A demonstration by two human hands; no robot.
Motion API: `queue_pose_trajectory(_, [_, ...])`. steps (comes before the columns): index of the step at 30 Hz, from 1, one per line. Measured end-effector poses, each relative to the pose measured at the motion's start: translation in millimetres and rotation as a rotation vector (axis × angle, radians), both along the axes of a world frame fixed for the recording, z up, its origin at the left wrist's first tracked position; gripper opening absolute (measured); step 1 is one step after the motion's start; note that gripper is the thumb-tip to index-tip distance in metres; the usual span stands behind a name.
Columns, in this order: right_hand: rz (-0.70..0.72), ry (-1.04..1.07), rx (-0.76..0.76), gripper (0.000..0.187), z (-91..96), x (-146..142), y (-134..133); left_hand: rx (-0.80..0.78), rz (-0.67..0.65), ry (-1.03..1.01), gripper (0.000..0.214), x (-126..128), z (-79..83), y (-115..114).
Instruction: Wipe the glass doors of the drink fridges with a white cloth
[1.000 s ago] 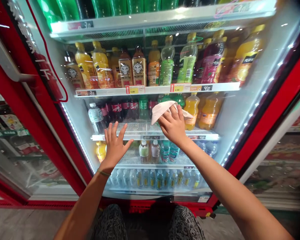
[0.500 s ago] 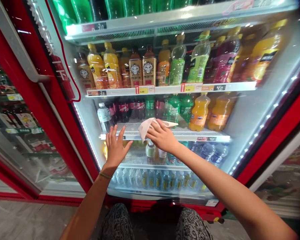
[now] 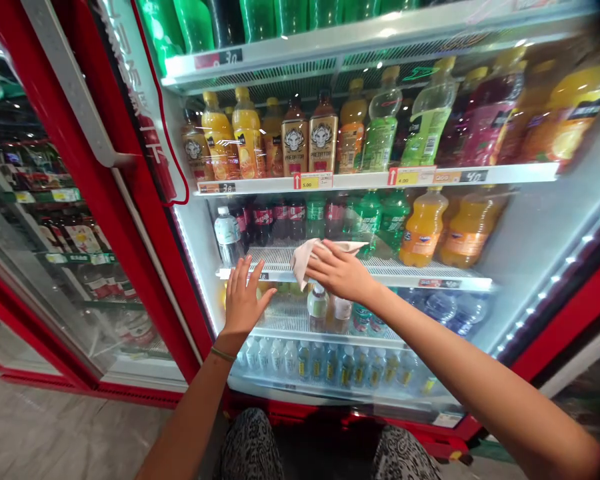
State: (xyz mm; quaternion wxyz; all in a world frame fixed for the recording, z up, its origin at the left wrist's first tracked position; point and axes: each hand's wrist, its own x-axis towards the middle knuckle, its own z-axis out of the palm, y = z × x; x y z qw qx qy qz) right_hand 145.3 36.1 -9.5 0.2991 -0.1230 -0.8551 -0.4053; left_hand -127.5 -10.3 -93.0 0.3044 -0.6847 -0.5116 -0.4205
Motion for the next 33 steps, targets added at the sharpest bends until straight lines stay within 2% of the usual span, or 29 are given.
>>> queue_pose_trajectory(4, [-0.169, 0.377, 0.020, 0.035, 10.0, -12.6, -0.2, 0.003, -0.002, -0.015, 0.071, -1.8, -3.2, 0.9])
queue_pose_trajectory(5, [-0.180, 0.402, 0.020, 0.035, 10.1, -19.2, -1.0, 0.002, -0.001, -0.016, 0.070, -2.4, -4.2, 0.8])
queue_pose_trajectory(6, [-0.165, 0.363, 0.022, 0.035, 9.0, -25.4, -1.7, 0.004, 0.002, -0.016, 0.070, -3.8, -5.6, 0.5])
queue_pose_trajectory(10, [-0.008, -0.012, 0.055, 0.031, 2.5, -38.7, -0.6, 0.022, 0.066, -0.050, 0.071, -20.0, -13.8, -2.7])
queue_pose_trajectory(12, [-0.027, 0.066, 0.043, 0.032, 2.6, -43.6, 1.7, 0.022, 0.108, -0.095, 0.075, -31.6, -18.7, -5.0])
queue_pose_trajectory(15, [-0.115, 0.333, -0.001, 0.033, 0.9, -60.9, 3.7, 0.003, 0.150, -0.147, 0.082, -48.4, -26.1, -8.2])
queue_pose_trajectory(17, [-0.073, 0.276, -0.007, 0.032, -4.2, -76.1, 3.6, -0.018, 0.164, -0.172, 0.085, -59.2, -31.6, -9.7])
queue_pose_trajectory(20, [0.065, 0.031, -0.010, 0.034, -11.1, -93.0, 4.0, -0.050, 0.173, -0.208, 0.087, -75.8, -41.0, -10.8])
queue_pose_trajectory(22, [0.061, 0.067, -0.029, 0.035, -11.2, -100.0, 5.0, -0.063, 0.174, -0.212, 0.087, -85.8, -47.0, -10.5])
queue_pose_trajectory(24, [-0.009, 0.221, -0.033, 0.034, -9.6, -106.9, 6.1, -0.063, 0.167, -0.201, 0.087, -93.0, -51.6, -9.5])
queue_pose_trajectory(26, [-0.048, 0.271, -0.001, 0.032, -9.1, -115.7, 7.0, -0.050, 0.154, -0.192, 0.086, -97.3, -54.6, -8.3])
queue_pose_trajectory(30, [0.079, -0.059, 0.063, 0.026, -8.1, -133.8, 9.3, -0.045, 0.121, -0.197, 0.090, -100.3, -57.3, -6.6])
queue_pose_trajectory(31, [0.088, -0.088, 0.074, 0.026, -6.3, -137.5, 9.8, -0.044, 0.116, -0.200, 0.091, -100.5, -58.0, -6.2])
queue_pose_trajectory(33, [0.040, -0.006, 0.103, 0.028, -1.6, -144.6, 10.2, -0.032, 0.114, -0.206, 0.093, -100.7, -59.6, -5.2])
